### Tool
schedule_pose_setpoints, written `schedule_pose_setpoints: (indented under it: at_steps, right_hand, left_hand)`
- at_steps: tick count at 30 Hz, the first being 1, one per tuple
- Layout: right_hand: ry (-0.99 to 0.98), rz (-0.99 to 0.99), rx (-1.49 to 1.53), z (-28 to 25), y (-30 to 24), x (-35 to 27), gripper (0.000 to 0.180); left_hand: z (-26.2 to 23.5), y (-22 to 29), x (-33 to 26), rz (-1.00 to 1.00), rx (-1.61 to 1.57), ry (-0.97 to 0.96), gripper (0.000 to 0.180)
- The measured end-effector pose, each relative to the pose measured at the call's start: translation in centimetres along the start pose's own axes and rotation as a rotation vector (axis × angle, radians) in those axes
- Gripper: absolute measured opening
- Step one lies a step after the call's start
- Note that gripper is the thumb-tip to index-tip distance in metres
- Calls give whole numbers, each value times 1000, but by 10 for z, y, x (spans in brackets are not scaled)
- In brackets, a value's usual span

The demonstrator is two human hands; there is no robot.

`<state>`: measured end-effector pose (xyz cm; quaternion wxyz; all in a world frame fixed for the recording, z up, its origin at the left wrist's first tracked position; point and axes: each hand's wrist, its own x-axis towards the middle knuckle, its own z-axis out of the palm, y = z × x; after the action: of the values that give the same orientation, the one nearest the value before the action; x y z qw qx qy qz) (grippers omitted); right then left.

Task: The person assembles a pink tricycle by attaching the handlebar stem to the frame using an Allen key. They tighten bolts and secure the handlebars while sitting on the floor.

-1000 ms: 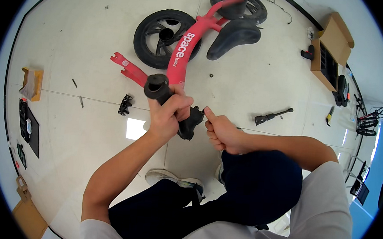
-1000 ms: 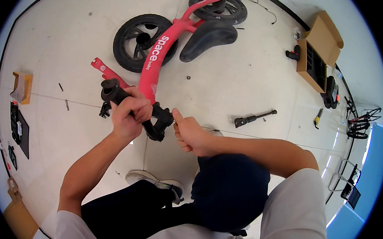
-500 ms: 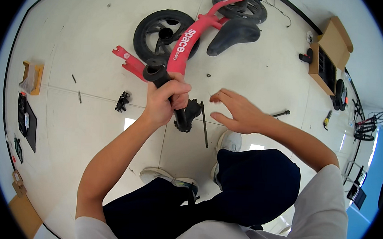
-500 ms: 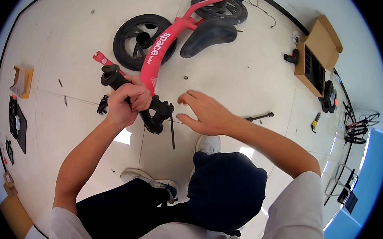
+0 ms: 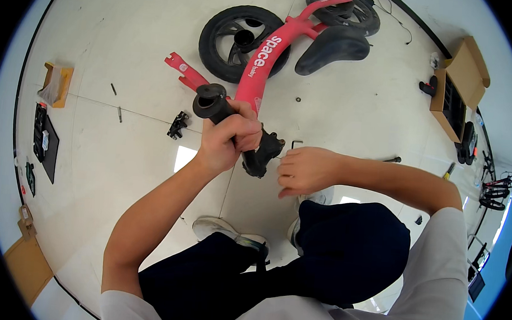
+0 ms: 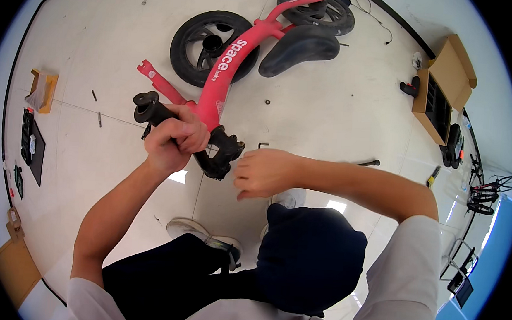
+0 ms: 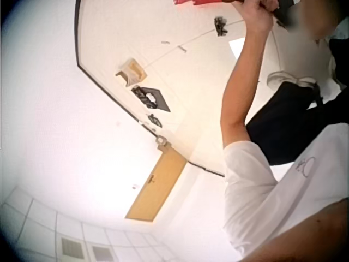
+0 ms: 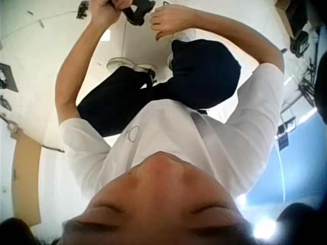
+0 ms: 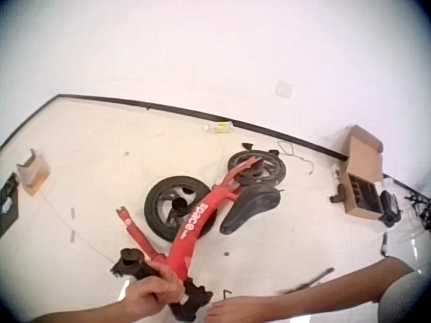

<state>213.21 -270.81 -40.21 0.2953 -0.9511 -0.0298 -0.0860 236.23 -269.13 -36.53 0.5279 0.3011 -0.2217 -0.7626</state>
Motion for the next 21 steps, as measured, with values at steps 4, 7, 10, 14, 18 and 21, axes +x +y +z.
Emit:
schedule_pose_setpoints:
  at_steps: [4, 7, 10, 14, 18, 21]
  right_hand:
    - [336, 643, 315, 10, -1, -26, 27]
    - [502, 1133, 400, 56, 22, -66, 29]
    - [563, 1515, 597, 97, 43, -83, 37]
    - [715, 1732, 553, 129, 65, -77, 48]
    - [726, 1807, 320, 143, 65, -90, 46]
    - [687, 1790, 360, 142, 76, -96, 44]
  left_hand:
    - [1, 3, 0, -29, 41, 14, 24]
    - [3, 9, 0, -23, 46, -48, 25]
    - [3, 6, 3, -17, 94, -53, 25]
    - [0, 0, 4, -27, 80, -14, 25]
    - [-7, 1, 5, -20, 85, -49, 26]
    - [-3, 3, 4, -8, 69, -62, 26]
